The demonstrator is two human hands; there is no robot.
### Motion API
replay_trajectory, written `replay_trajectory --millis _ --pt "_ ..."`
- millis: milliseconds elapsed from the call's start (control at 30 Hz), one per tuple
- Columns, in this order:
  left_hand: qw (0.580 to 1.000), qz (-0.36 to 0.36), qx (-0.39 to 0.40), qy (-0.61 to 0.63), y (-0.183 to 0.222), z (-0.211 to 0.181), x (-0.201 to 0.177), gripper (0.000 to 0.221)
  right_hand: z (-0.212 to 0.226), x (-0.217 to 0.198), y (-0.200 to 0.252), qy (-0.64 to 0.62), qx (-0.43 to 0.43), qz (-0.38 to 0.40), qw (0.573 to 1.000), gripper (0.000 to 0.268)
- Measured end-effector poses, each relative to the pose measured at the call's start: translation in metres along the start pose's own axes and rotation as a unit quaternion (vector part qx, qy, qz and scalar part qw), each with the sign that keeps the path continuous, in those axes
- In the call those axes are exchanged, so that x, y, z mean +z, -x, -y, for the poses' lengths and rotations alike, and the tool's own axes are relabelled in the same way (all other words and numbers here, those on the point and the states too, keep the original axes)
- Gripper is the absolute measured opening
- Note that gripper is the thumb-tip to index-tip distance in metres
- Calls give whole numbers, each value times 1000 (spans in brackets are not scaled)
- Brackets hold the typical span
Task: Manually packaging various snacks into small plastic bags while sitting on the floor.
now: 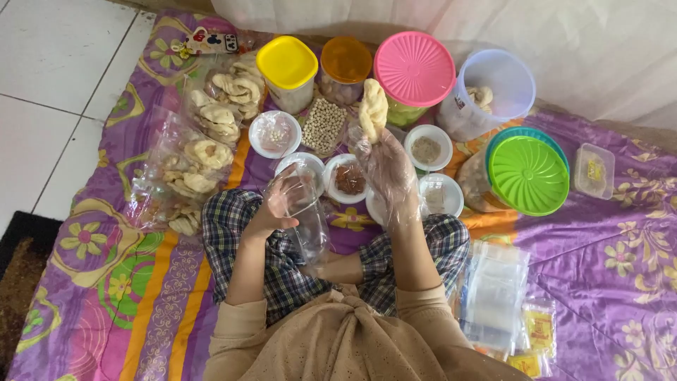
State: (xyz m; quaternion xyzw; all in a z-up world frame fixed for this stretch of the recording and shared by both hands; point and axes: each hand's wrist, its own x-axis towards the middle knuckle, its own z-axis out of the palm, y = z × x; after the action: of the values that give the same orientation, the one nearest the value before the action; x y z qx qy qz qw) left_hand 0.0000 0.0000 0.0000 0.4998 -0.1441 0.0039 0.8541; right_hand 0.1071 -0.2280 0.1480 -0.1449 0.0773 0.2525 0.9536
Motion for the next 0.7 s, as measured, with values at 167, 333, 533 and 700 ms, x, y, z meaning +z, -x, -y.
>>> replay_trajectory --millis 167,333,533,700 --pt "997 -9 -2 -78 2 -5 10 134 -9 -5 0 45 -17 17 999 28" --pt "986 -39 8 -162 -1 -22 30 133 -15 -11 10 96 -33 32 994 33" --pt "976 -73 25 -205 -8 -34 51 135 -10 -2 34 282 -108 36 953 49" --pt "942 -94 97 -308 -13 -31 52 136 -2 26 67 587 -228 46 776 42"
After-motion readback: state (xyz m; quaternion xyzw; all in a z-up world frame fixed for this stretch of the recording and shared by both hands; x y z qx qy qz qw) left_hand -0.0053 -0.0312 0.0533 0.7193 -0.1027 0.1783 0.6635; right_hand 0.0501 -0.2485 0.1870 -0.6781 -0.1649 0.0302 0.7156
